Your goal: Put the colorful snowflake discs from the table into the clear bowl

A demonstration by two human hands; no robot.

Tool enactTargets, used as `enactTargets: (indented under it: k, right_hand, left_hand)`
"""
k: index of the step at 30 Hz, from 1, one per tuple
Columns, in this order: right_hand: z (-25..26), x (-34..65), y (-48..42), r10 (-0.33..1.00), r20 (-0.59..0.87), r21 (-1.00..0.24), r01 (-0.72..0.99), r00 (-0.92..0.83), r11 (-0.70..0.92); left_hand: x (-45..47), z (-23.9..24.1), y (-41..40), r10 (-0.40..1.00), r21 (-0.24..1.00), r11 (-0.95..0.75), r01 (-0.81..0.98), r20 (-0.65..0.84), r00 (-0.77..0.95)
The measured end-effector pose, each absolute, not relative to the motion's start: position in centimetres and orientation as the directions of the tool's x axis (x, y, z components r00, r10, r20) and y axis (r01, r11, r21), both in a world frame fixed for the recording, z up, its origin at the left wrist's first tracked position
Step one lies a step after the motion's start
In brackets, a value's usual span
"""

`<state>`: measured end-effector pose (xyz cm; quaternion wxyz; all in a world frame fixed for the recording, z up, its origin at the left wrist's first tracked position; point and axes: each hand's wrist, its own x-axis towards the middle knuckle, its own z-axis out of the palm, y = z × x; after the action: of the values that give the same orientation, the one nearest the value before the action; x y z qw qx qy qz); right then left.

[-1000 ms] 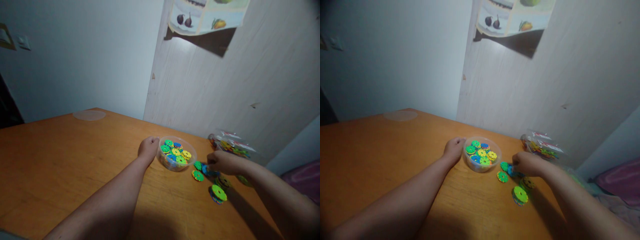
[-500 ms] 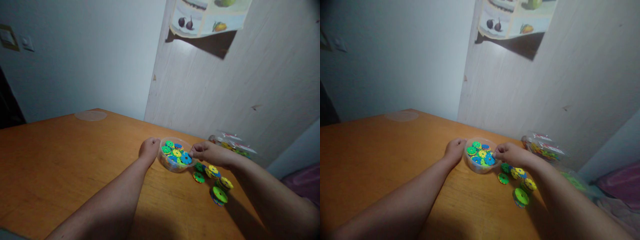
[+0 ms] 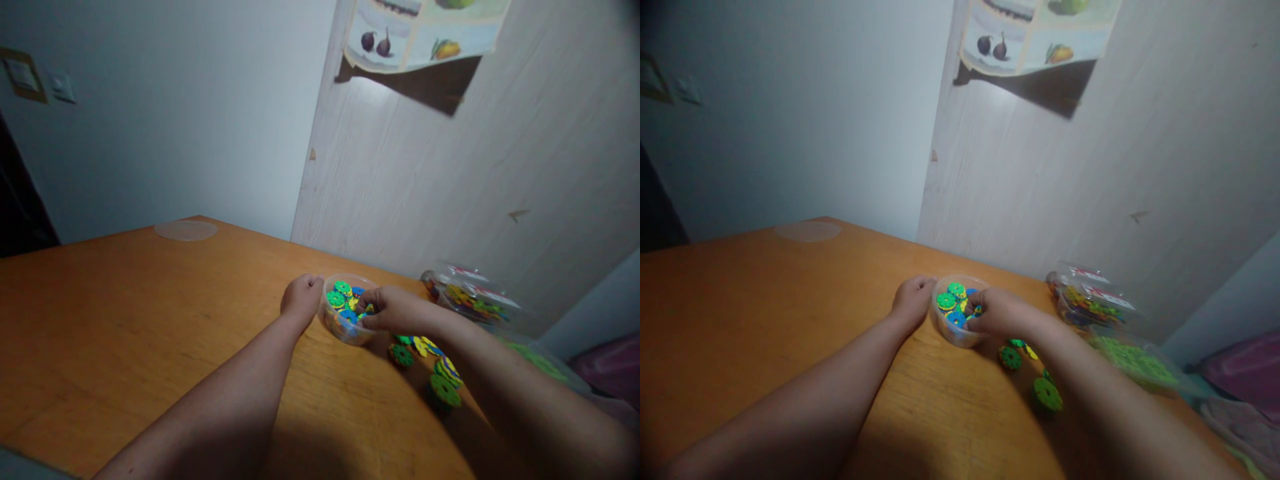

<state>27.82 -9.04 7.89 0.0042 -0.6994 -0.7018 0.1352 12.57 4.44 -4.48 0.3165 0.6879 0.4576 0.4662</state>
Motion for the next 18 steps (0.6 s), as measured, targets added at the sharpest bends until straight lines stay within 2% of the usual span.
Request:
enactTargets:
  k: [4,11,18]
  right_hand:
    - [7.7,28.3,-9.0,0.986,-0.168,-0.212,0.977,-0.018,-0.019]
    - [7.8,30.1,-9.4,0.989,-0.149,-0.362,0.932,-0.024,-0.032]
    - [7.1,30.0,-9.3,0.984,-0.178,-0.344,0.938,-0.026,-0.037]
  left_hand:
    - [12.7,-4.5,4.4,0.922,0.847,-0.386,0.365,0.360,0.140]
    - [12.7,-4.3,4.3,0.925,0.848,-0.381,0.369,0.351,0.148]
    - [12.6,-4.4,4.3,0.933,0.859,-0.361,0.363,0.335,0.135]
